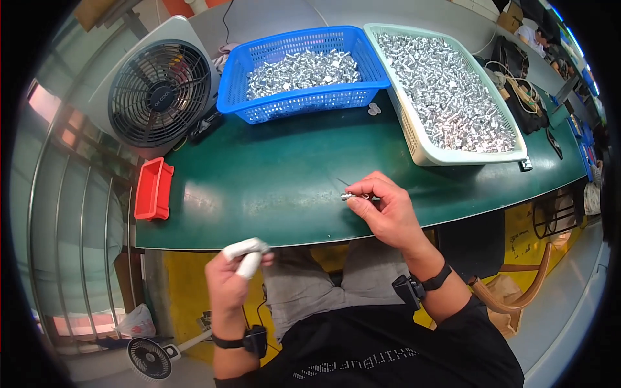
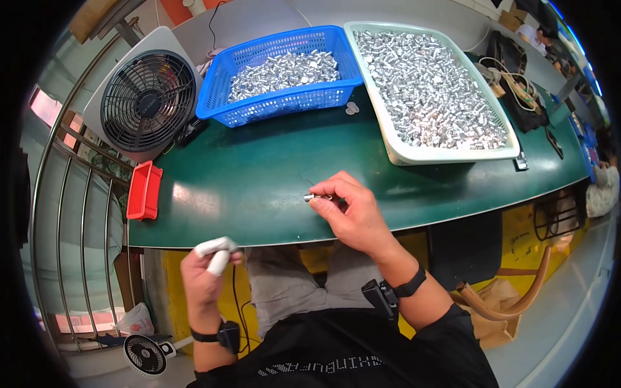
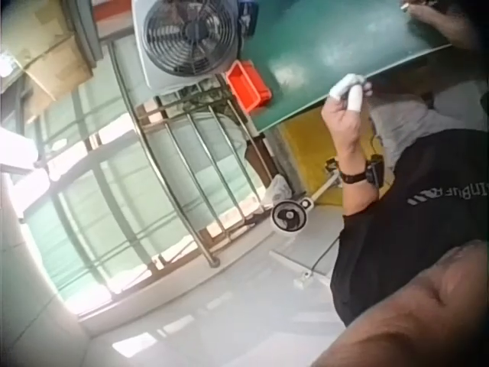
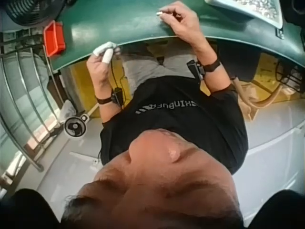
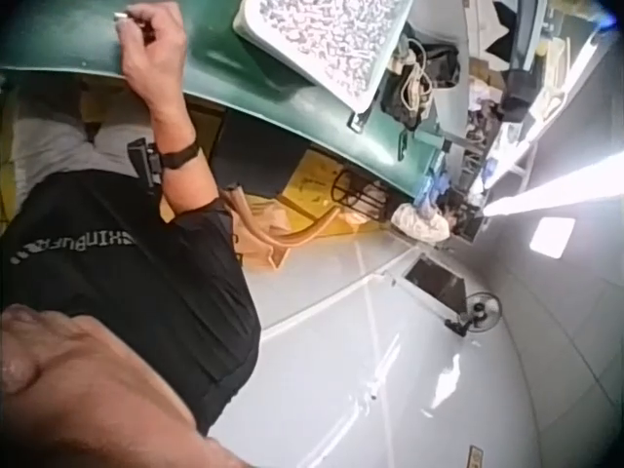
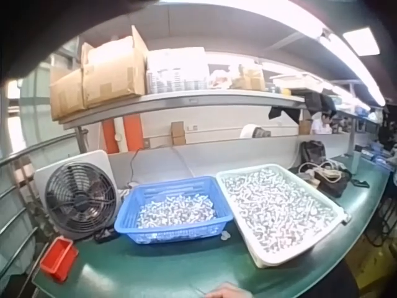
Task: Manually assembling small metal components and plastic parts at a hardware factory workstation.
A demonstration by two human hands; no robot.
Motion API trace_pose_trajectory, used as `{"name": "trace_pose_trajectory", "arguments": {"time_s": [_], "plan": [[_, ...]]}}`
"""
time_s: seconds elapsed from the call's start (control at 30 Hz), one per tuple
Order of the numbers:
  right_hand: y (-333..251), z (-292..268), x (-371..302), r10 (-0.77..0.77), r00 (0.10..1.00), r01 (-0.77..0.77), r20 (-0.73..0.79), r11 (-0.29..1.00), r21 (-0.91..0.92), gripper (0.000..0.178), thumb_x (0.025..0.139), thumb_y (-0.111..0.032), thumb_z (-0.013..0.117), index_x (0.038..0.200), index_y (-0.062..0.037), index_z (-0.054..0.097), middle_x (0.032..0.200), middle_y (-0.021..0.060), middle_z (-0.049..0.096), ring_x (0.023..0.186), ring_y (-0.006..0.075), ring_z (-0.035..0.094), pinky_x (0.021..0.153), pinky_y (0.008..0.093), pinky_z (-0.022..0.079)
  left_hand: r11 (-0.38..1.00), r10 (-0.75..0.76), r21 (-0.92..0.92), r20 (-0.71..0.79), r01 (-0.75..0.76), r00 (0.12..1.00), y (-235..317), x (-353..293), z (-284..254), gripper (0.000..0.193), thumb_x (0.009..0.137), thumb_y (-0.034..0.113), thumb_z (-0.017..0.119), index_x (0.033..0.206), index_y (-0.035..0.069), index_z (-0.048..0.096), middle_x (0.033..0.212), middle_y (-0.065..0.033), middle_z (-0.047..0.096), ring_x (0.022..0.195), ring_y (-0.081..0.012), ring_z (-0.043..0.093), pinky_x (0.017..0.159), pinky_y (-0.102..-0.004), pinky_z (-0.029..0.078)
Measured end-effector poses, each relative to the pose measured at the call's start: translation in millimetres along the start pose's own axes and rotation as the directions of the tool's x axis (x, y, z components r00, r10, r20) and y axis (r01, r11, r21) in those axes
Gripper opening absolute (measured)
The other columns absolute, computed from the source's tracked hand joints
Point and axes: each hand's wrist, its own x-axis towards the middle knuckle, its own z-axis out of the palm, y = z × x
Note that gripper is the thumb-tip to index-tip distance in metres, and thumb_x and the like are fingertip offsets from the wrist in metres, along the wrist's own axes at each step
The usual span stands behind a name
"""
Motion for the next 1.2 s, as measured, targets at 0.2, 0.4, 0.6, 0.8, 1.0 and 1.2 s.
{"name": "trace_pose_trajectory", "arguments": {"time_s": [0.2,0.4,0.6,0.8,1.0,1.2], "plan": [[23.5,-8.5,-0.8,-0.037,0.999,0.038,-0.029,0.998,0.047,0.014,0.089,-0.002,0.067,0.102,0.0024,0.068,0.096,0.0036,0.057,0.08,0.0072,0.052,0.068,0.02,0.043,0.862,-0.184,0.404,-0.313,0.306,0.932,5.0,-85.2,-138.9,0.024,0.088,-0.002,0.063,0.111,-0.002,0.065,0.105,-0.0141,0.069,0.09,-0.0238,0.069,0.078,-0.035,0.056],[18.2,-6.8,-4.3,-0.025,0.999,0.024,0.026,0.998,0.052,0.014,0.089,-0.001,0.067,0.102,0.0021,0.067,0.096,0.0036,0.057,0.08,0.0077,0.052,0.068,0.0201,0.043,-0.134,0.021,0.838,-0.532,0.529,0.847,-8.0,-122.1,-177.9,0.025,0.089,0.005,0.068,0.113,-0.002,0.065,0.102,-0.0121,0.069,0.086,-0.0208,0.069,0.068,-0.031,0.054],[6.7,-3.9,-11.4,-0.064,0.997,0.061,0.052,0.997,0.046,0.015,0.088,-0.001,0.068,0.103,-0.0002,0.068,0.095,0.004,0.057,0.079,0.0082,0.052,0.067,0.0202,0.043,0.902,0.086,0.428,-0.319,0.063,0.944,14.7,-33.8,-39.1,0.021,0.095,0.002,0.059,0.115,-0.003,0.062,0.103,-0.0133,0.068,0.087,-0.0189,0.068,0.073,-0.0293,0.056],[-17.3,2.1,-18.0,-0.144,0.984,0.145,0.106,0.989,-0.005,0.017,0.086,-0.001,0.069,0.102,-0.0013,0.07,0.093,0.005,0.058,0.077,0.0089,0.053,0.066,0.021,0.043,0.985,-0.159,-0.047,0.088,0.163,0.983,-0.6,37.3,82.4,0.028,0.096,0.003,0.057,0.124,-0.001,0.055,0.104,-0.0135,0.067,0.083,-0.0187,0.067,0.074,-0.0307,0.056],[-12.5,1.3,-24.5,-0.159,0.982,0.162,0.107,0.986,-0.027,0.019,0.085,0.0,0.069,0.105,-0.0012,0.071,0.093,0.0053,0.059,0.077,0.0112,0.055,0.063,0.0229,0.043,0.951,-0.281,-0.025,0.337,0.307,0.899,-12.1,52.9,97.2,0.033,0.094,-0.001,0.059,0.126,-0.001,0.053,0.114,-0.0145,0.065,0.097,-0.0204,0.067,0.075,-0.0294,0.057],[-3.5,-2.9,-18.1,-0.165,0.986,0.165,0.02,0.986,-0.033,0.02,0.086,0.002,0.067,0.105,-0.0009,0.071,0.089,0.0056,0.059,0.074,0.0132,0.057,0.062,0.0246,0.044,0.911,-0.298,-0.216,0.245,0.352,0.923,-24.5,59.9,93.1,0.026,0.097,0.004,0.056,0.122,0.0,0.056,0.104,-0.0121,0.067,0.084,-0.018,0.066,0.073,-0.0297,0.055]]}}
